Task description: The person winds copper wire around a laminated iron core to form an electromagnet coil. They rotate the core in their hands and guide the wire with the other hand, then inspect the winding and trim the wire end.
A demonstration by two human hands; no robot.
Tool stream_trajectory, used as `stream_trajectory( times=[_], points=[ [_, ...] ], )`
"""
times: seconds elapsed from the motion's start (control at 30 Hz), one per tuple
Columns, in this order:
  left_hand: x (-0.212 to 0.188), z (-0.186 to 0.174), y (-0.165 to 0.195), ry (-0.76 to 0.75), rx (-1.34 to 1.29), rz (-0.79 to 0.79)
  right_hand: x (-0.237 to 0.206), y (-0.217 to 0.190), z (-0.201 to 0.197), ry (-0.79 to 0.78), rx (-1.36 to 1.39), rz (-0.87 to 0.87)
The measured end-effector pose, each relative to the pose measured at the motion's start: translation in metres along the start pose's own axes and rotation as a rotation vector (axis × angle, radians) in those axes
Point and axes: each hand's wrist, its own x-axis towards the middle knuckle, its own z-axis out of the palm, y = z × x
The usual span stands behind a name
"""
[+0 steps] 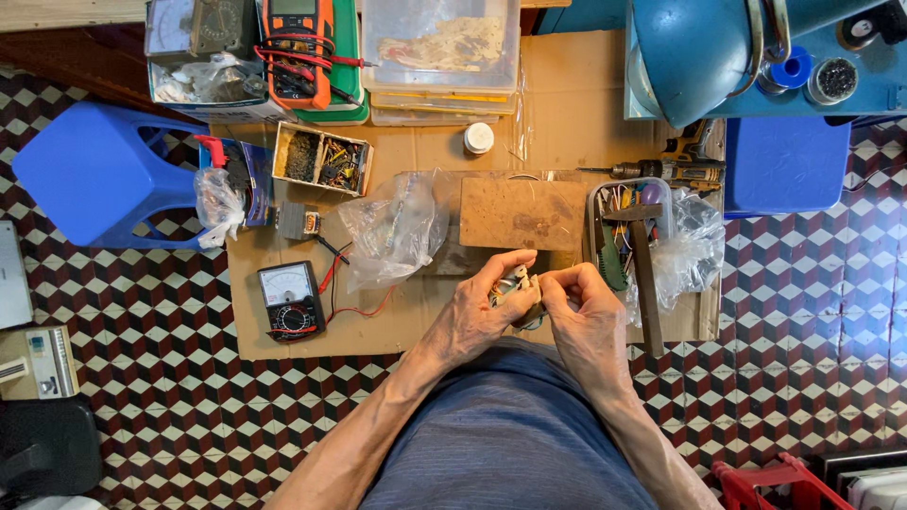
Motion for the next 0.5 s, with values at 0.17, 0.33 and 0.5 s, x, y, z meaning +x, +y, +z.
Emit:
stream_trajectory(
  times=[0.17, 0.33, 0.5],
  points=[
    [-0.002, 0.000, -0.003, -0.021, 0.133, 0.162, -0.004, -0.004, 0.000, 0.073, -0.177, -0.036],
    [0.002, -0.005, 0.001, -0.115, 0.131, -0.194, -0.007, -0.008, 0.003, 0.060, -0.231, -0.126],
    [0.010, -0.004, -0.002, -0.085, 0.001, -0.159, -0.005, -0.013, 0.003, 0.052, -0.250, -0.282]
  ],
)
